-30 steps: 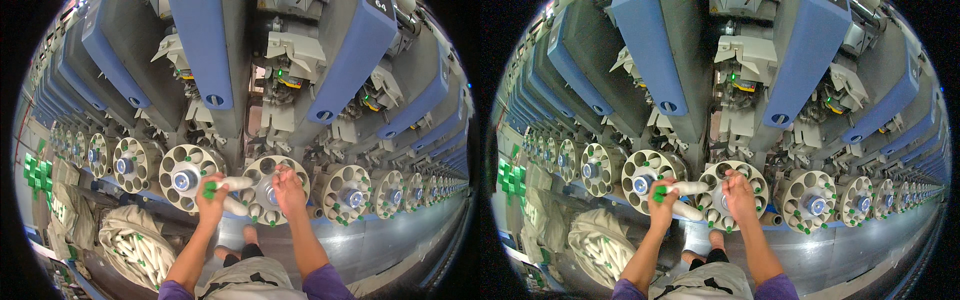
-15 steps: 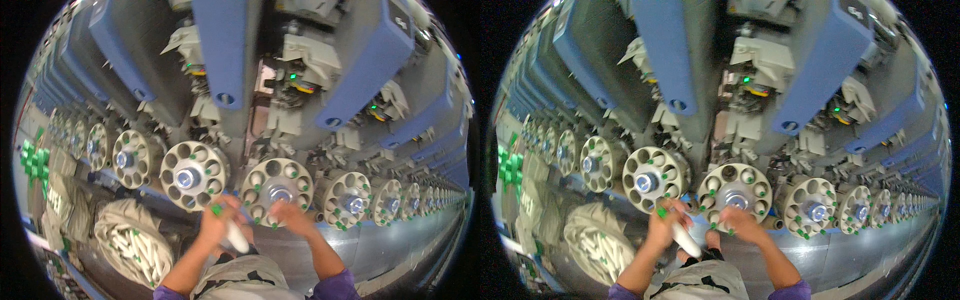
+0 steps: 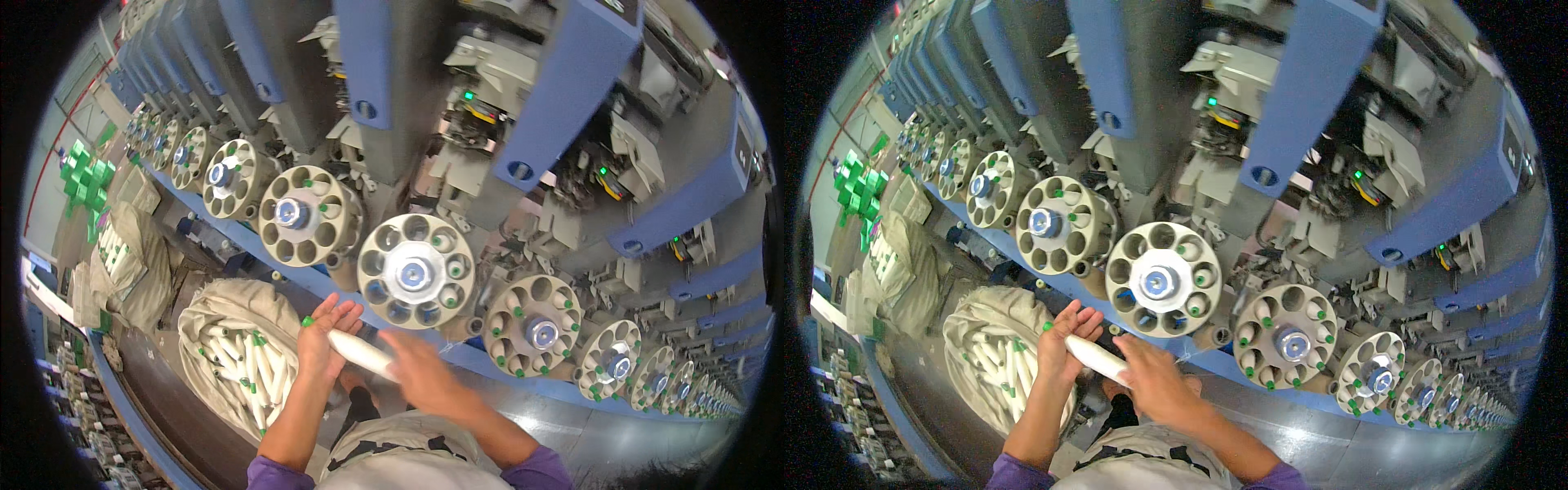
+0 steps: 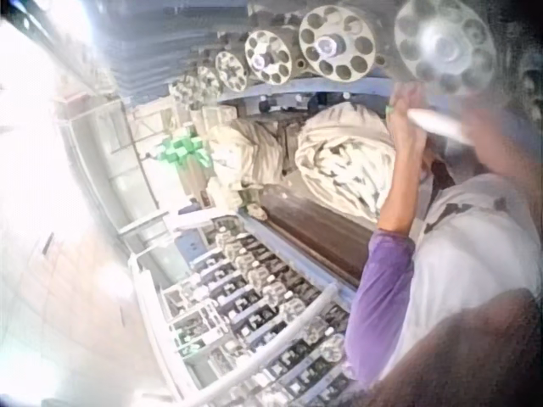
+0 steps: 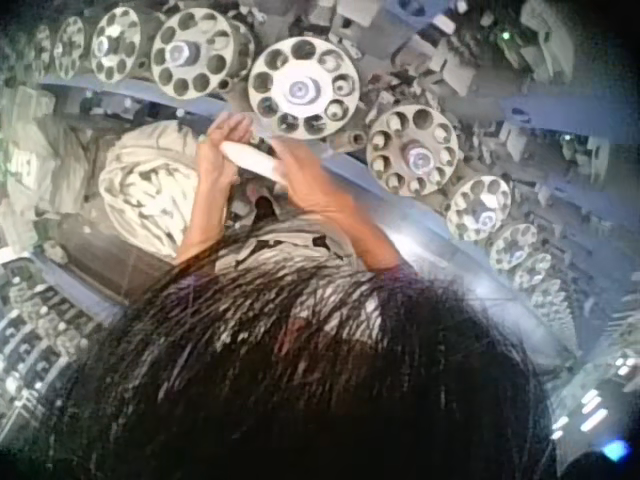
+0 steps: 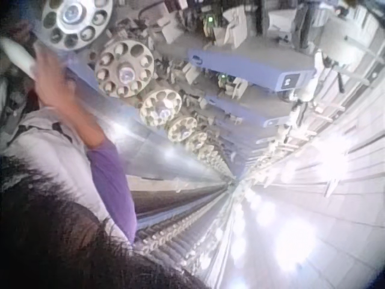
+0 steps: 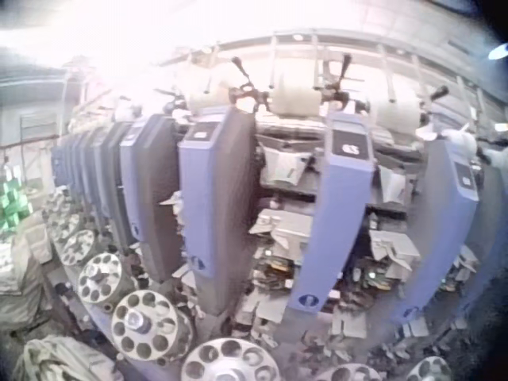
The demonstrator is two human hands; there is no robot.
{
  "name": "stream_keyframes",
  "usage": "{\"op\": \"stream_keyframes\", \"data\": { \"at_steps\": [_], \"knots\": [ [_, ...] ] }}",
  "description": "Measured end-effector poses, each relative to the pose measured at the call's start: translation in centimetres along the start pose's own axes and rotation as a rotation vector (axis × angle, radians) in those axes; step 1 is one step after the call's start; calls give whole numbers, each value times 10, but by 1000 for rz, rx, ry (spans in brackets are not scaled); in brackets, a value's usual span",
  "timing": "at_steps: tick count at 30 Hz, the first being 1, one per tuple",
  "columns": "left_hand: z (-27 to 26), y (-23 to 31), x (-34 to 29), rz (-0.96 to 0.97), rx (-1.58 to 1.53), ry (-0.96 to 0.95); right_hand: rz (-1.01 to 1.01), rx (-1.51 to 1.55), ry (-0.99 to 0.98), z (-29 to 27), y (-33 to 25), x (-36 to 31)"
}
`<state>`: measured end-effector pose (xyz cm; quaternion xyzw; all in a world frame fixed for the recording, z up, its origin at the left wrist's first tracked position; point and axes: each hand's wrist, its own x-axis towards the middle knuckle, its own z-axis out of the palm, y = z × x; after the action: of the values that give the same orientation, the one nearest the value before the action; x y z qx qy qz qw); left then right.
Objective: The person repeatedly picks up white cylindrical spools with green caps from a large sack and places them into slots on rotating circular fixtures attached to a blue industrial machine. The person handles the spools one at a time, inserting them into the available slots on the fixtures as they rotate into position.
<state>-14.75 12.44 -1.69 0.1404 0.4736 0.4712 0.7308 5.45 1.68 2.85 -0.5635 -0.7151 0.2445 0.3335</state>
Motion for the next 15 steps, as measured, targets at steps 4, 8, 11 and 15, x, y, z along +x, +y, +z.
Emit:
{"op": "stream_keyframes", "data": {
  "at_steps": [4, 8, 11, 15],
  "knots": [
    [-92, 63, 22, 9, -172, 44, 394, 345, -396, 64, -7, -2],
    [-158, 93, 32, -67, -230, 127, 554, 725, -8, 66, 6, -23],
    [-170, 79, 31, -187, -117, 100, 604, 442, 18, 50, 8, -3],
    [-160, 45, 35, -69, 471, -156, 300, -76, 273, 25, 40, 68]
  ]
}}
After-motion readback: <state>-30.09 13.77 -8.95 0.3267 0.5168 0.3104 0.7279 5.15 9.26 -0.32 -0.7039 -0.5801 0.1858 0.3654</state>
